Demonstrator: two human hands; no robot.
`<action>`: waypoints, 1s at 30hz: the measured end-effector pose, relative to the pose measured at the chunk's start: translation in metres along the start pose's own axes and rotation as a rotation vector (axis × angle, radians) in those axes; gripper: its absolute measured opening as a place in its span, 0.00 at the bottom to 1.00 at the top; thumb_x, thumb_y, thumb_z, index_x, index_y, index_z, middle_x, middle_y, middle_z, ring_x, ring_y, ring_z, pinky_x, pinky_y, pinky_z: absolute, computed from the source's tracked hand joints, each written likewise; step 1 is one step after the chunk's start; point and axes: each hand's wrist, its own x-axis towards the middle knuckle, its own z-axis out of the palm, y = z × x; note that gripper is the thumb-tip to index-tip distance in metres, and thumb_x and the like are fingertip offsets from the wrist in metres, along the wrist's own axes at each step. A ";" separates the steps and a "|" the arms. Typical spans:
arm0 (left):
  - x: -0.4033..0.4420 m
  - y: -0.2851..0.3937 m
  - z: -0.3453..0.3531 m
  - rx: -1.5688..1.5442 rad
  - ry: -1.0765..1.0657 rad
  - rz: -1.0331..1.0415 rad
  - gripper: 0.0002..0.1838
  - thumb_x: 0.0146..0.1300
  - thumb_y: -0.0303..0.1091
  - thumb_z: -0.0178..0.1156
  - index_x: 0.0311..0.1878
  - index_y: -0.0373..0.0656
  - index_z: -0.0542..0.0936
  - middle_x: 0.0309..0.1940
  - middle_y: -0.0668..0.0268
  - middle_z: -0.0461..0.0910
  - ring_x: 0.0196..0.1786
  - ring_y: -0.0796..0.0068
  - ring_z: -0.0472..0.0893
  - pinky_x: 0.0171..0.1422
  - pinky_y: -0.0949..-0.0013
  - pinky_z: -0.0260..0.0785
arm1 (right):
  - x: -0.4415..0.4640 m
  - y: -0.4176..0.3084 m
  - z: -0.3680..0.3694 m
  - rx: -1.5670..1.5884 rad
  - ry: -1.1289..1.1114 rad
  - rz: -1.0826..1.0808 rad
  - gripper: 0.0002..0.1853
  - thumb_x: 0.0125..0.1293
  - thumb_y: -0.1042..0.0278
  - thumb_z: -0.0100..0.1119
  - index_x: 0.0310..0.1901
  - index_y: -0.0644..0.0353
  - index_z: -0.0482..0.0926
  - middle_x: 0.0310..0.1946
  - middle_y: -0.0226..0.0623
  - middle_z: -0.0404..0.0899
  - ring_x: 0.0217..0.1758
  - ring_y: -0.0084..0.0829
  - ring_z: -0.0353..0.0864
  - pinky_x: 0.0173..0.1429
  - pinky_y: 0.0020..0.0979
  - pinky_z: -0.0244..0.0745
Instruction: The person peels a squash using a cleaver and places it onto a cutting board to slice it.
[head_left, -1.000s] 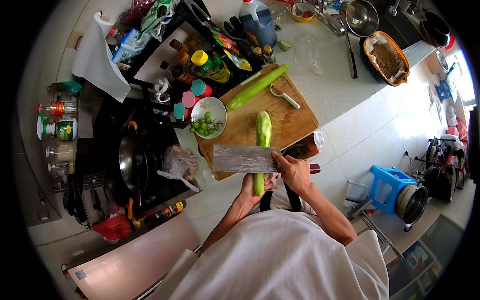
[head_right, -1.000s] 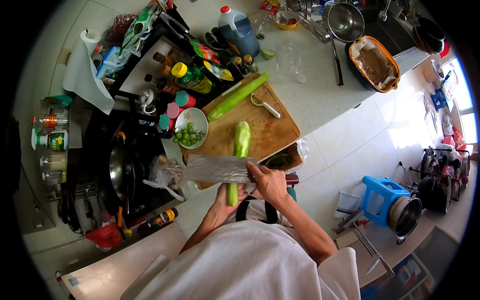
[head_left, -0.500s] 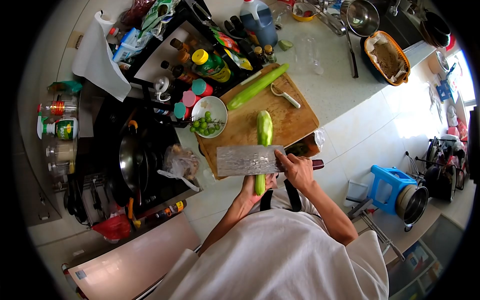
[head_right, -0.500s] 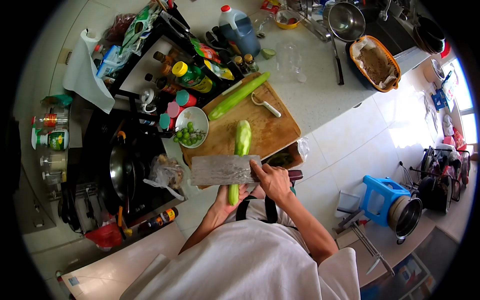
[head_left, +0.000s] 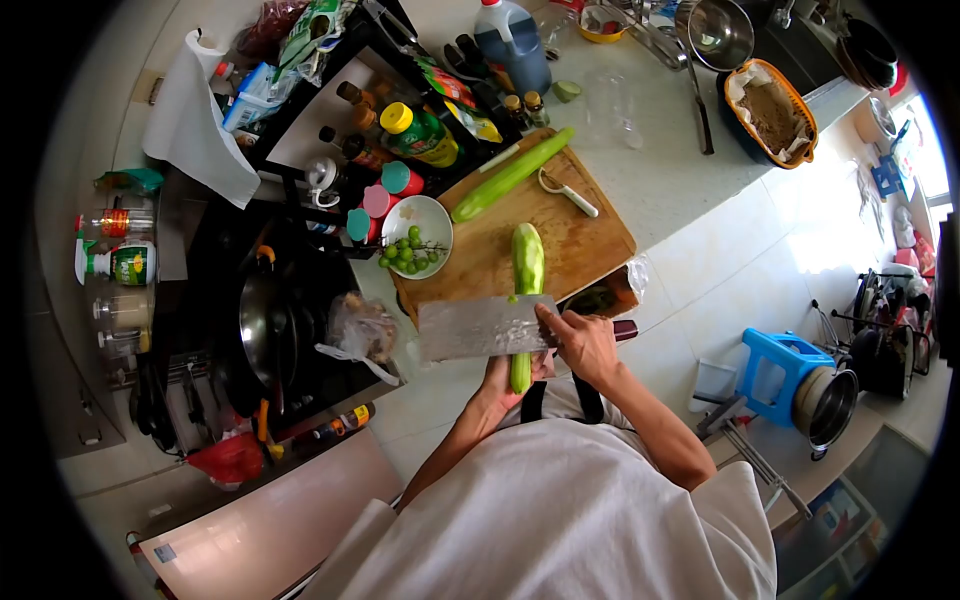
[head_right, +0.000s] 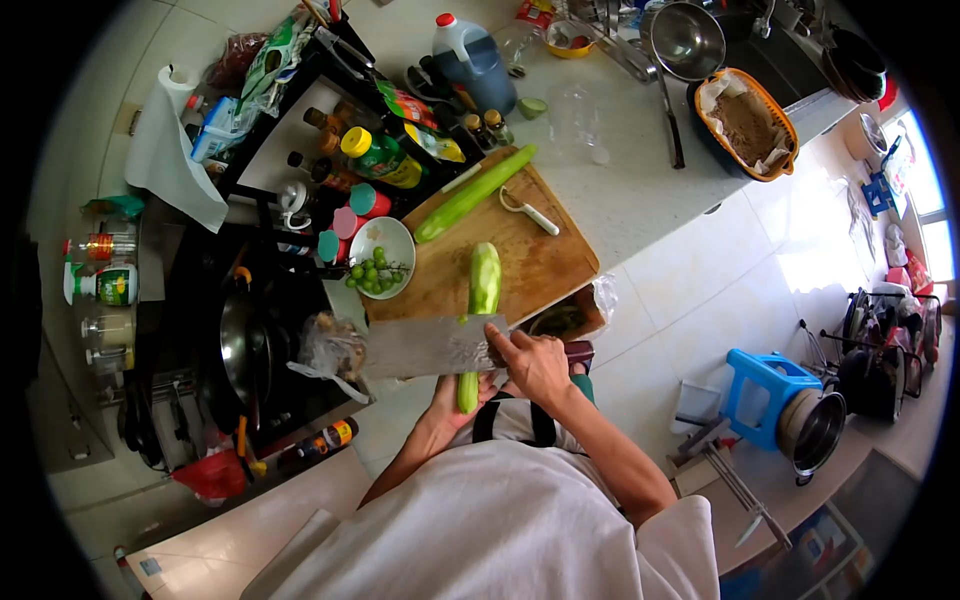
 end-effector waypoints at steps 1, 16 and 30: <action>0.000 0.001 -0.002 -0.008 -0.018 0.000 0.21 0.75 0.49 0.43 0.33 0.42 0.72 0.21 0.68 0.68 0.20 0.81 0.65 0.22 0.78 0.57 | 0.000 0.004 0.002 -0.011 0.001 0.018 0.33 0.45 0.74 0.62 0.59 0.46 0.78 0.22 0.32 0.72 0.24 0.39 0.78 0.27 0.40 0.70; -0.007 0.009 0.016 0.002 -0.111 0.042 0.26 0.75 0.52 0.42 0.25 0.42 0.69 0.21 0.66 0.66 0.19 0.82 0.61 0.21 0.79 0.52 | 0.003 0.022 -0.003 -0.089 -0.102 0.088 0.30 0.53 0.70 0.59 0.62 0.46 0.74 0.27 0.34 0.77 0.28 0.40 0.81 0.31 0.41 0.74; 0.000 0.007 -0.010 -0.158 -0.240 0.006 0.19 0.74 0.53 0.47 0.38 0.46 0.70 0.24 0.68 0.66 0.23 0.80 0.63 0.22 0.78 0.57 | 0.002 0.056 0.011 -0.180 0.043 0.158 0.29 0.52 0.67 0.60 0.60 0.44 0.77 0.26 0.33 0.76 0.27 0.39 0.81 0.33 0.40 0.74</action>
